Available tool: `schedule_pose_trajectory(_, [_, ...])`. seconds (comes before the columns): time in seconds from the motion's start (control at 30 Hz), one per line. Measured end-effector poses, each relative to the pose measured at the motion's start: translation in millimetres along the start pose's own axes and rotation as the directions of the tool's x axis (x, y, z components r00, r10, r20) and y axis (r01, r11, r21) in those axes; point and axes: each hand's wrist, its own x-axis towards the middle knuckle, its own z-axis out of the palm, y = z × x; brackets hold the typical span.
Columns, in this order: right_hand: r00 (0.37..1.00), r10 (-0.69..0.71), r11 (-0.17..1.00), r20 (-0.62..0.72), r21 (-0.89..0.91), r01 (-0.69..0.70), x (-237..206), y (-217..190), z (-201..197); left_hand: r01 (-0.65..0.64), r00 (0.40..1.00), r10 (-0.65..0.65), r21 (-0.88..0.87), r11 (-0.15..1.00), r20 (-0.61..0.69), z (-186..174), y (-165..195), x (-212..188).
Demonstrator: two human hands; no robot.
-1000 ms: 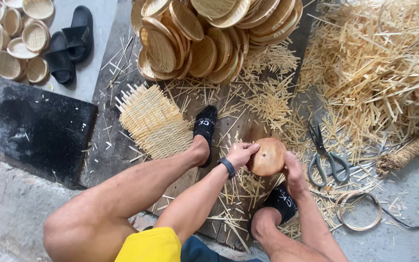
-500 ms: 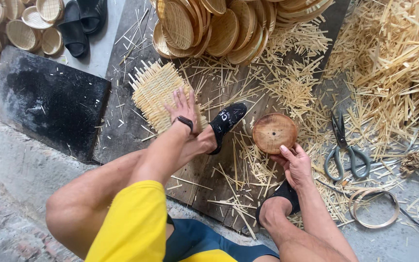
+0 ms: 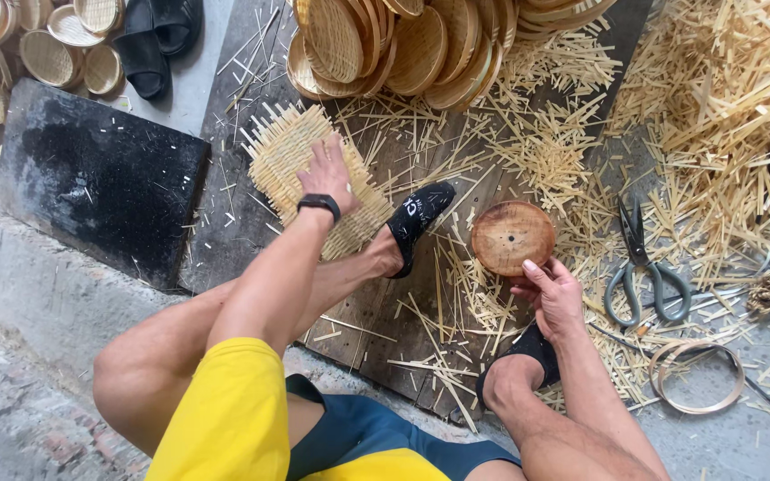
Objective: The person sits on the floor assembling woven bamboo steamer baskets. They weave thin bamboo strips into a flat mat, bend and fit a bamboo rim ring around the woven mat, trim excess material with scissors, and place finished baskets onto a large stack of completed baskets.
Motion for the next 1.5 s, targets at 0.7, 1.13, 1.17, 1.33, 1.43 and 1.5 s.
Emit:
schedule_pose_trajectory(0.7, [0.895,-0.445,0.869,0.024,-0.229,0.439,-25.9,-53.5,-11.1,-0.556,0.794,0.605,-0.476,0.681,-0.062,-144.4,37.7,-27.8])
schedule_pose_trajectory(1.13, [0.957,-0.269,0.913,-0.106,-0.345,0.219,1.8,-39.5,-25.8,-0.741,0.665,0.591,-0.305,0.598,-0.457,78.7,182.9,-34.9])
schedule_pose_trajectory(1.17, [0.951,-0.285,0.900,-0.122,-0.376,0.221,4.0,-33.3,-28.0,-0.634,0.764,0.480,-0.362,0.683,-0.431,91.9,169.0,-32.1])
schedule_pose_trajectory(1.33, [0.910,-0.383,0.805,-0.161,-0.542,0.243,4.0,-22.4,-31.1,0.164,0.867,0.321,-0.827,0.538,0.381,140.9,118.7,-27.0])
schedule_pose_trajectory(1.43, [0.902,-0.405,0.815,-0.146,-0.505,0.284,0.2,-23.4,-28.6,0.144,0.880,0.361,-0.897,0.418,0.310,155.9,116.1,-29.5])
schedule_pose_trajectory(1.5, [0.881,-0.446,0.733,-0.157,-0.629,0.259,-1.9,-26.1,-26.0,0.106,0.891,0.370,-0.914,0.392,0.262,153.8,120.5,-32.7])
